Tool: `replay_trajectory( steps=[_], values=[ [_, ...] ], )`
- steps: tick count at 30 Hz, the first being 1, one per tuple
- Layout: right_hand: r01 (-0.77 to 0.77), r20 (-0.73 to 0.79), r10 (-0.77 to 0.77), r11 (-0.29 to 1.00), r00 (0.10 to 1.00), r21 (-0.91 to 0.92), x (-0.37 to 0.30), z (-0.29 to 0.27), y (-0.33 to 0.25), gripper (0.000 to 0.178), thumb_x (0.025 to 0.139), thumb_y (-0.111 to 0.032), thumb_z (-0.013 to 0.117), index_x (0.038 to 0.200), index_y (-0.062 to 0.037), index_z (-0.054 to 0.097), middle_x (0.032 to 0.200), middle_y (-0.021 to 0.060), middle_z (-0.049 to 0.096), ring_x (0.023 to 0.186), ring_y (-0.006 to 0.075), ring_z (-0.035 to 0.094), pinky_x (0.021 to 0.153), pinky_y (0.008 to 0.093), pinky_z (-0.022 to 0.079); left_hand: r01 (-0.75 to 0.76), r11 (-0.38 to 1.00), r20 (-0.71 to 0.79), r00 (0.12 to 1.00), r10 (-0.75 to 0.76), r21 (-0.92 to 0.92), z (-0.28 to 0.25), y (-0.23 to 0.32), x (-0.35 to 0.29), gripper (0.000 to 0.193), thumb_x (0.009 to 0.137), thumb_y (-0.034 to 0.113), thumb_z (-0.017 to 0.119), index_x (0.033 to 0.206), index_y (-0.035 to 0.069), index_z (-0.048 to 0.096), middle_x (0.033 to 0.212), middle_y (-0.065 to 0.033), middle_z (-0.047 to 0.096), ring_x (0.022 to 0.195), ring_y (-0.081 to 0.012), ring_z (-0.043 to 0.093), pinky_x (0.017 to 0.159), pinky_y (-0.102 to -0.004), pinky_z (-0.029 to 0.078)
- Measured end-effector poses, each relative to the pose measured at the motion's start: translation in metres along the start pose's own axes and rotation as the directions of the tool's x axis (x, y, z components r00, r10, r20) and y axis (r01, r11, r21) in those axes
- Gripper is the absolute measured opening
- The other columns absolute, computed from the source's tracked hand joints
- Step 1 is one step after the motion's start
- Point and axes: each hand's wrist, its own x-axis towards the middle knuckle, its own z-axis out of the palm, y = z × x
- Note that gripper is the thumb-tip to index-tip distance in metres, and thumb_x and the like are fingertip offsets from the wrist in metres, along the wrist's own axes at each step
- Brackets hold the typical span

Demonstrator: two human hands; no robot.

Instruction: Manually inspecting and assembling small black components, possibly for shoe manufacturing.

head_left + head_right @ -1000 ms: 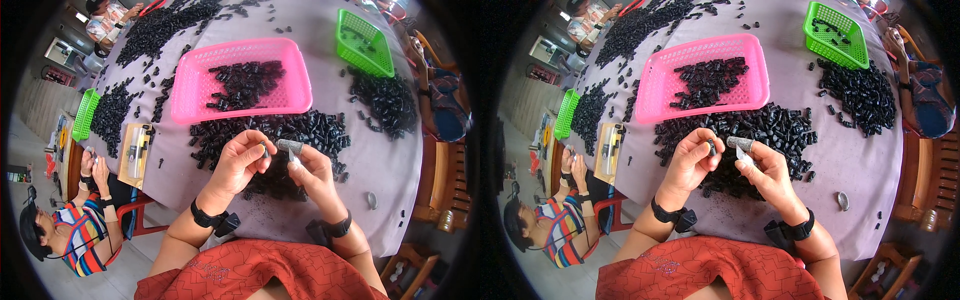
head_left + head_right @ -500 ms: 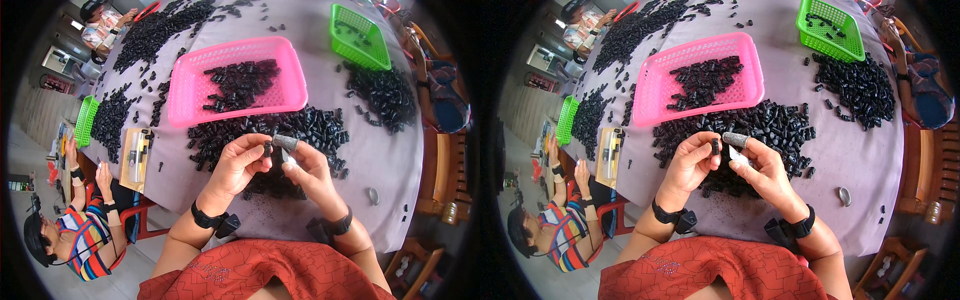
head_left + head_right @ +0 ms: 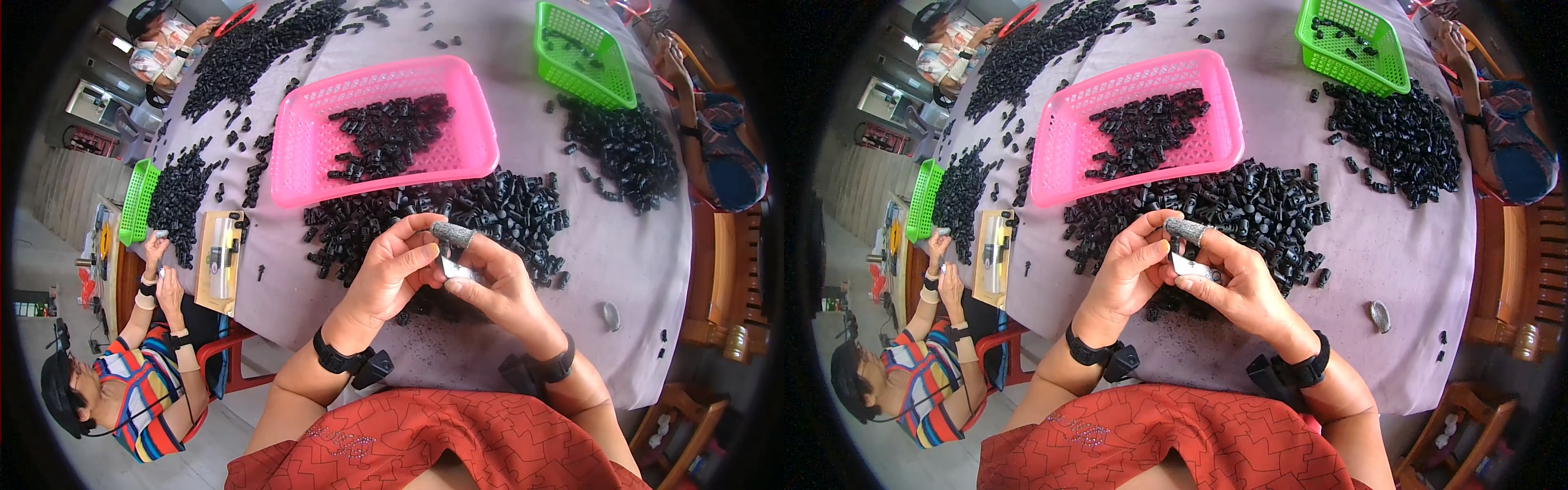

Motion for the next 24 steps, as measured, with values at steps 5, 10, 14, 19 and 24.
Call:
replay_trajectory(
  steps=[5,10,14,19,24],
  values=[
    [-0.032,0.020,0.032,0.999,0.999,0.027,0.000,-0.003,-0.003,0.052,0.089,-0.012,0.068,0.135,-0.0002,0.047,0.096,-0.0006,0.059,0.087,0.0066,0.054,0.083,0.0242,0.045,0.036,0.999,0.023,0.999,-0.036,-0.014,0.000,0.002,0.000,0.035,0.091,0.006,0.062,0.124,0.003,0.052,0.091,-0.0039,0.062,0.069,-0.0124,0.063,0.061,-0.0231,0.054],
    [-0.012,0.013,0.013,1.000,1.000,-0.025,0.000,-0.004,0.002,0.052,0.089,-0.014,0.067,0.135,0.0008,0.047,0.094,-0.0015,0.059,0.087,0.0058,0.053,0.081,0.0237,0.045,0.046,0.998,0.034,0.998,-0.044,-0.038,-0.002,0.001,0.001,0.034,0.091,0.006,0.062,0.124,0.003,0.053,0.093,-0.0048,0.063,0.068,-0.0118,0.063,0.059,-0.0223,0.055],
    [-0.065,0.036,0.064,0.998,0.997,0.016,0.000,-0.004,-0.009,0.052,0.090,-0.014,0.067,0.135,0.0021,0.047,0.095,-0.0010,0.060,0.087,0.0055,0.053,0.079,0.0232,0.044,0.046,0.998,0.026,0.999,-0.045,-0.032,-0.003,0.002,0.000,0.035,0.090,0.005,0.062,0.124,0.003,0.053,0.094,-0.0051,0.063,0.068,-0.0117,0.063,0.060,-0.0226,0.055],
    [-0.167,0.082,0.161,0.983,0.983,0.072,0.000,-0.008,-0.011,0.050,0.091,-0.014,0.066,0.135,0.0029,0.048,0.097,-0.0012,0.060,0.086,0.0042,0.051,0.078,0.0217,0.044,0.062,0.996,0.037,0.998,-0.060,-0.070,-0.003,0.002,0.000,0.036,0.090,0.003,0.062,0.124,0.003,0.052,0.097,-0.0062,0.064,0.067,-0.0119,0.063,0.059,-0.0230,0.054],
    [-0.270,0.066,0.265,0.960,0.962,0.081,0.000,-0.014,-0.010,0.046,0.091,-0.012,0.065,0.132,0.0027,0.051,0.091,-0.0041,0.058,0.081,0.0027,0.048,0.072,0.0198,0.042,0.088,0.992,0.040,0.996,-0.085,-0.088,-0.002,-0.002,0.001,0.037,0.089,0.002,0.063,0.125,0.003,0.052,0.098,-0.0071,0.065,0.066,-0.0123,0.062,0.059,-0.0234,0.054]
  ],
)
